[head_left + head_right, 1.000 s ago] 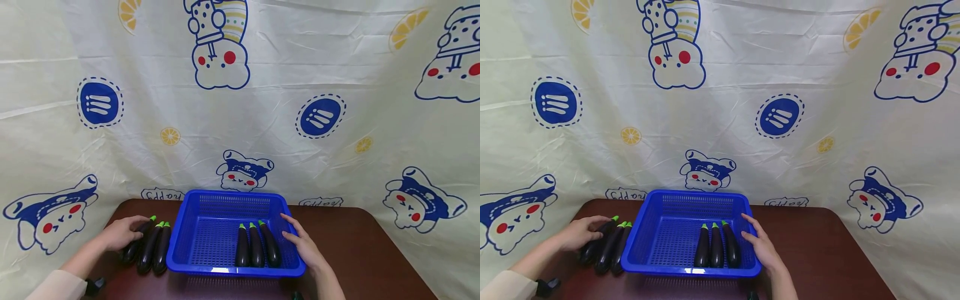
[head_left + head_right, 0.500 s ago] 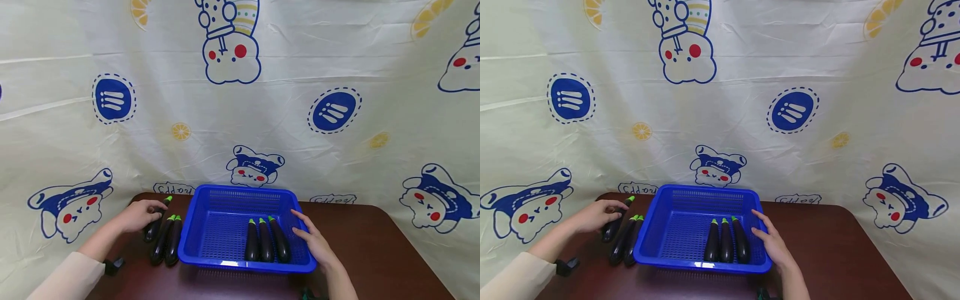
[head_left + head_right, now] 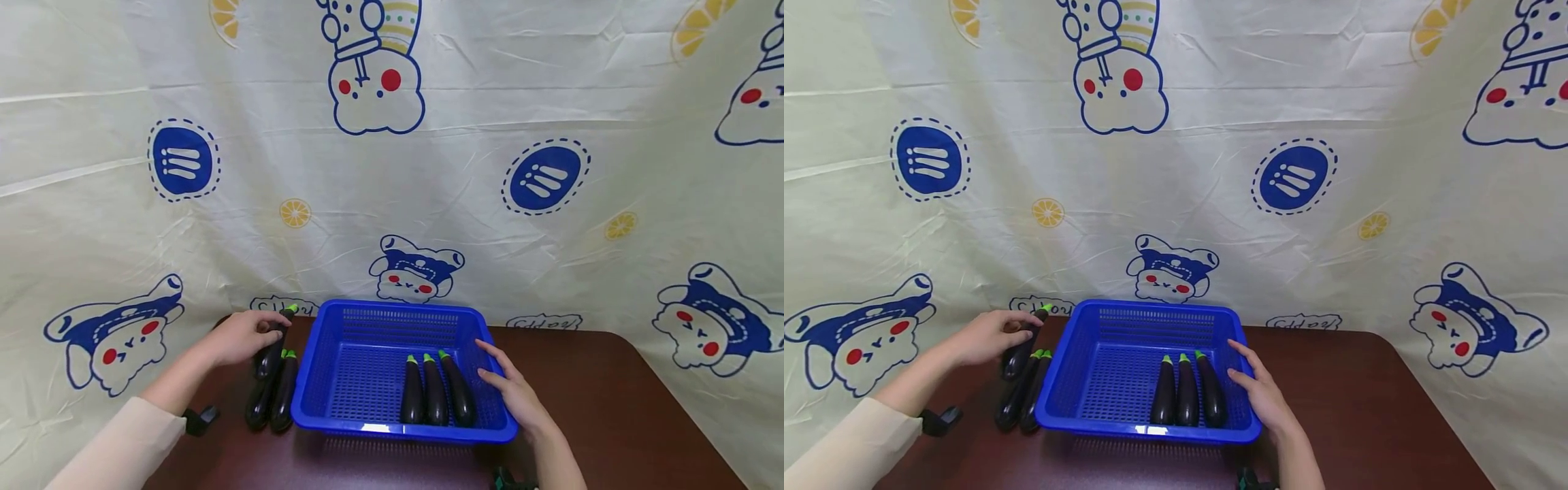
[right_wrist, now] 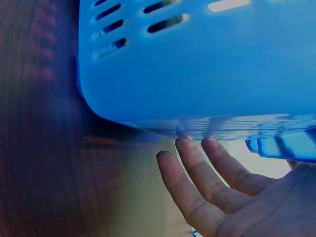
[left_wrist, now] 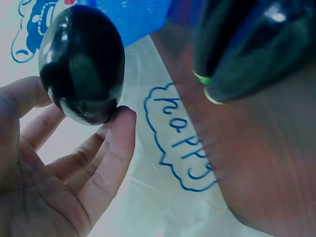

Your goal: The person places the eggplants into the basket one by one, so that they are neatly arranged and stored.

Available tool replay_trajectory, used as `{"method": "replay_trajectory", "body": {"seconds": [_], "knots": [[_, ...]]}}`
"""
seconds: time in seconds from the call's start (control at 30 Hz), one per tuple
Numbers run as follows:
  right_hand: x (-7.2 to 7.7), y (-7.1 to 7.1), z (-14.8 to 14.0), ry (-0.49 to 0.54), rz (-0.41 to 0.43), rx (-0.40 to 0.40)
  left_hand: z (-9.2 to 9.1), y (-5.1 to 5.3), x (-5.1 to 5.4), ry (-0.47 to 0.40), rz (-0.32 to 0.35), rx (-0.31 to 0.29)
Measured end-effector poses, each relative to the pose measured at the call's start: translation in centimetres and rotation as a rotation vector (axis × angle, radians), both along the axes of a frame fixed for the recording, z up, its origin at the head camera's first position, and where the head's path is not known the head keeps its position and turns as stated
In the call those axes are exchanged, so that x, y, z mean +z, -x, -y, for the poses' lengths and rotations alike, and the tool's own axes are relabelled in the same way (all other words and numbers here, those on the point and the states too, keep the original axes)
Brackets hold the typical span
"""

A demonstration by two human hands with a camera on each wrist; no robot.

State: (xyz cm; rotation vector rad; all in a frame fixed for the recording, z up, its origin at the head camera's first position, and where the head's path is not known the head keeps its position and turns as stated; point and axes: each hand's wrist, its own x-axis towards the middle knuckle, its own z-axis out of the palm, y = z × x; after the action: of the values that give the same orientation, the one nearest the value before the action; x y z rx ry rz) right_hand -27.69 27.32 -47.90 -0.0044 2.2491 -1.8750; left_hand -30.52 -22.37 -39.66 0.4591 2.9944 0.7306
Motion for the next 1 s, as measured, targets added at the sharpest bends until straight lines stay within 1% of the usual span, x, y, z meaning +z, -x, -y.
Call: {"method": "replay_trajectory", "body": {"seconds": [0.2,0.3,0.43,0.53,0.73,0.93,1.0], "knots": [[0.0,-0.1,-0.1,-0.015,0.0,-0.003,-1.6,0.1,1.3,-0.009,-0.011,-0.041],[0.0,-0.1,0.0,-0.025,-0.005,-0.002,-2.3,0.1,1.8,-0.006,-0.018,-0.054],[0.0,0.0,0.0,-0.033,-0.013,0.001,-3.2,0.1,2.2,-0.019,-0.003,-0.066],[0.1,0.0,0.0,-0.035,-0.014,0.001,-3.8,0.1,2.3,-0.031,0.005,-0.073],[0.1,0.0,-0.1,-0.029,-0.005,-0.004,-4.8,0.3,2.2,-0.046,0.008,-0.075],[0.0,0.1,0.0,-0.018,-0.002,-0.007,-5.5,0.4,2.0,-0.036,-0.027,-0.078],[-0.1,0.2,0.1,-0.01,-0.004,-0.004,-5.7,0.4,1.9,-0.039,-0.021,-0.073]]}}
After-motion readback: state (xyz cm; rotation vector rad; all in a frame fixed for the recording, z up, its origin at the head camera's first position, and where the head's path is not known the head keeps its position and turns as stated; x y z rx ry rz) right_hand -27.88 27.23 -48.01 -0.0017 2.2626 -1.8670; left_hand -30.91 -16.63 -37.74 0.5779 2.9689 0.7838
